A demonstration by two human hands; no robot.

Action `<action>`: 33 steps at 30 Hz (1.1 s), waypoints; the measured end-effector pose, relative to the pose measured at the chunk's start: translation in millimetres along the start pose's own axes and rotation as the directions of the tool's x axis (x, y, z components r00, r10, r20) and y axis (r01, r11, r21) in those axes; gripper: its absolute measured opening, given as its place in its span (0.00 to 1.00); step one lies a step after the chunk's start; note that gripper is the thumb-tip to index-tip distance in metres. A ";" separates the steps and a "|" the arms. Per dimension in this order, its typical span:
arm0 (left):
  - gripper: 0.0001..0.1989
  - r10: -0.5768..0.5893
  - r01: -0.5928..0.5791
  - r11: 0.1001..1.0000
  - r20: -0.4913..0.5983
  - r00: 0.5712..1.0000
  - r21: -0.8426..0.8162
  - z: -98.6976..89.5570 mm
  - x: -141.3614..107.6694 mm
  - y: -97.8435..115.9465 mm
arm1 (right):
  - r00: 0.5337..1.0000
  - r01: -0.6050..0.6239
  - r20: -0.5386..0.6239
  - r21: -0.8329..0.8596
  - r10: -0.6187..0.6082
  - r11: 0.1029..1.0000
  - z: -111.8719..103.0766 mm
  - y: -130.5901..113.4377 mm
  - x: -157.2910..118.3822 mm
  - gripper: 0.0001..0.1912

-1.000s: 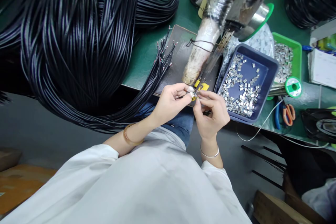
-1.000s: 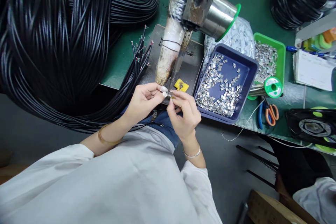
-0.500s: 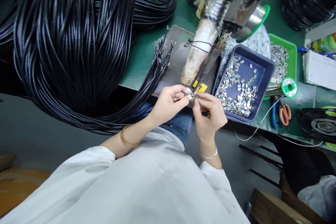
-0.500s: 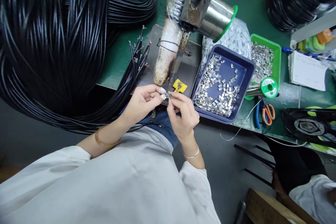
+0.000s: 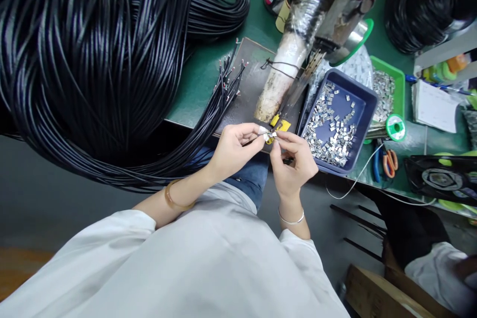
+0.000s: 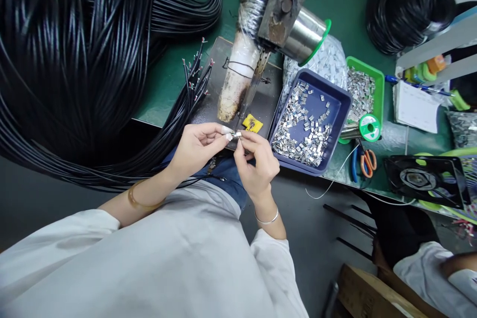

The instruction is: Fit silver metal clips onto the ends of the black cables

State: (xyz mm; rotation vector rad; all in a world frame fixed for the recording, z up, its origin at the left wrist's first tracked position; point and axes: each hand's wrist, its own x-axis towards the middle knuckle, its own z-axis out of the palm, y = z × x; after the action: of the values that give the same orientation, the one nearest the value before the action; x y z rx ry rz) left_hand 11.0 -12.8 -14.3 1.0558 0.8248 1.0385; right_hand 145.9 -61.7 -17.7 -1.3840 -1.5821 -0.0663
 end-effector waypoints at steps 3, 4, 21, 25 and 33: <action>0.05 0.034 -0.034 0.997 0.004 0.999 0.070 -1.1 0.6 -3.2 | 0.999 -0.040 0.029 0.043 0.039 0.998 0.0 0.4 1.1 0.06; 0.05 0.043 -0.043 0.995 0.008 0.999 0.088 -1.2 0.7 -3.5 | 0.998 -0.048 0.036 0.047 0.046 0.998 -0.1 0.4 1.7 0.07; 0.05 0.134 -0.130 0.966 -0.005 0.991 0.225 -4.7 -0.6 -4.6 | 0.996 0.001 0.085 0.020 -0.002 1.000 -3.6 0.4 2.4 0.09; 0.05 0.139 -0.135 0.960 0.003 0.990 0.246 -3.3 -0.9 -1.5 | 0.997 -0.018 0.073 0.034 0.015 0.999 -4.9 -1.3 4.2 0.09; 0.06 0.117 -0.108 0.943 -0.012 0.993 0.314 -7.2 -2.3 4.5 | 0.994 0.006 0.113 -0.002 -0.006 1.000 -5.6 -0.9 3.7 0.06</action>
State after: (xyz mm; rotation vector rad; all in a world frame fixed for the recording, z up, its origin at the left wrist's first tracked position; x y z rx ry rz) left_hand 2.6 -12.2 -12.1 1.3721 0.9851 1.0425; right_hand 149.2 -62.8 -11.8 -1.4062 -1.6801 0.0068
